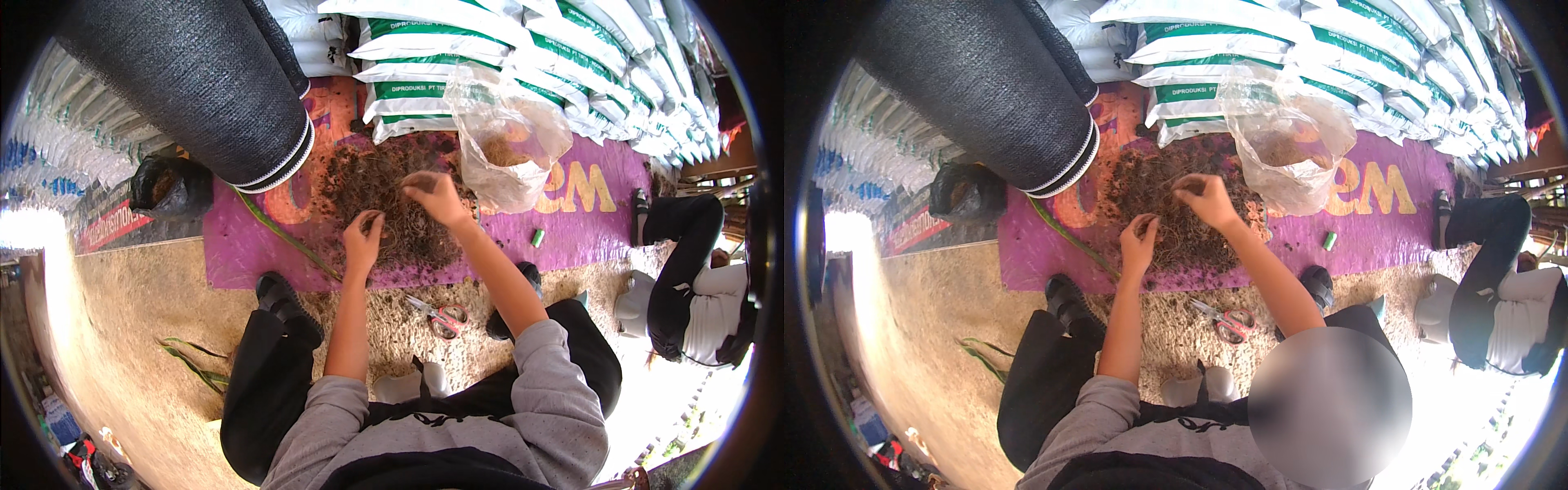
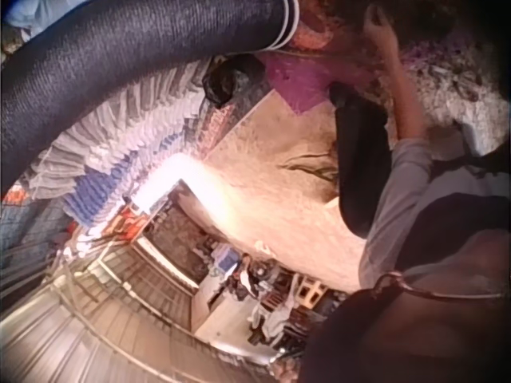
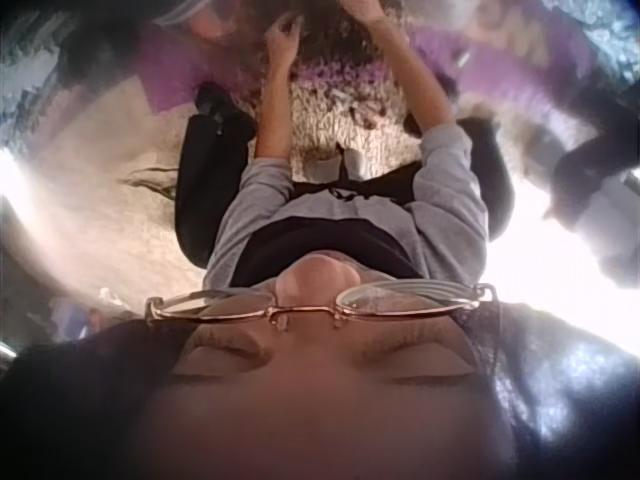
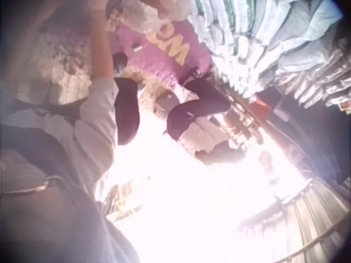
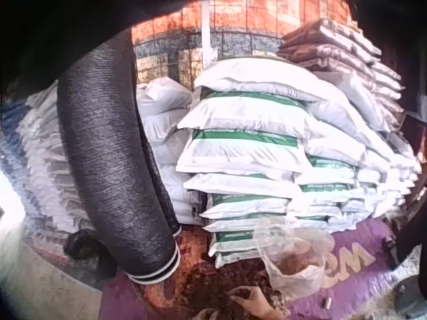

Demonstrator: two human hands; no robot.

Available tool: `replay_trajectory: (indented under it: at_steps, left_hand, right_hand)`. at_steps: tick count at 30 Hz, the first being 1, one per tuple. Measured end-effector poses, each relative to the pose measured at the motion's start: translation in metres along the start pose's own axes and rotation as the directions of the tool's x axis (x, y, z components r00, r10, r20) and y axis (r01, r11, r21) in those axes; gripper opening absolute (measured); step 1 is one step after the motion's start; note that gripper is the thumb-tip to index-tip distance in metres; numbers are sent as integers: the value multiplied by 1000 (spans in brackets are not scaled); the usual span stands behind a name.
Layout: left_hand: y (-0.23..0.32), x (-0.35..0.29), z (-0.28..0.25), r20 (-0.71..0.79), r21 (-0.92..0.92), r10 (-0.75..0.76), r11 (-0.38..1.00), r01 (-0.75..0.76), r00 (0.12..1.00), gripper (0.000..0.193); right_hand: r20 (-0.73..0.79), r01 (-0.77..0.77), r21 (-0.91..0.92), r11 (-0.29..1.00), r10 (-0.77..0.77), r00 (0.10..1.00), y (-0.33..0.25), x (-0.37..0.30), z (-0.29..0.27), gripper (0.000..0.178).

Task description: The person sits on the floor and uses both hands to pick up, sift, and separate soil or organic matter from a pile on a purple mat. The person repeatedly lifts handfuls of the material, breaks it apart, and places it back down.

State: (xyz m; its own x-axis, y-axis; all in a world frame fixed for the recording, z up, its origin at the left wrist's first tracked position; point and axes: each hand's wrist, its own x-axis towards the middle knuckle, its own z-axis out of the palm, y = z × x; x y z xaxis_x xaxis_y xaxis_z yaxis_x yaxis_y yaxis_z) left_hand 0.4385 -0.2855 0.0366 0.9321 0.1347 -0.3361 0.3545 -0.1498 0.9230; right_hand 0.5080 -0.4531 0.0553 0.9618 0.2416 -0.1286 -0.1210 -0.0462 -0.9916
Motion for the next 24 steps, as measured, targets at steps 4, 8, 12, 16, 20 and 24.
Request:
replay_trajectory:
  at_steps: [4,8,12,16,20,24]
  left_hand:
    - [-46,7,-32,-170,67,-59,995,71,984,30]
    - [-56,8,-36,-344,24,-51,998,63,937,52]
    - [-55,14,-42,-349,68,4,997,21,937,60]
    - [-65,18,-51,-379,-47,-21,999,4,925,55]
    - [-89,19,-55,-396,-149,-27,988,-35,918,52]
    - [-98,19,-49,-402,-160,-60,987,-6,914,49]
  right_hand:
    - [-201,29,76,997,-13,980,-5,12,-30,9]
    - [-186,69,-216,974,-110,976,24,39,-34,16]
    - [-101,28,-579,815,-105,989,69,77,-11,22]
    - [81,107,-903,417,-80,994,109,101,7,25]
    - [52,10,-969,245,168,984,113,101,18,27]
    - [-14,36,-869,493,-97,995,82,90,14,29]
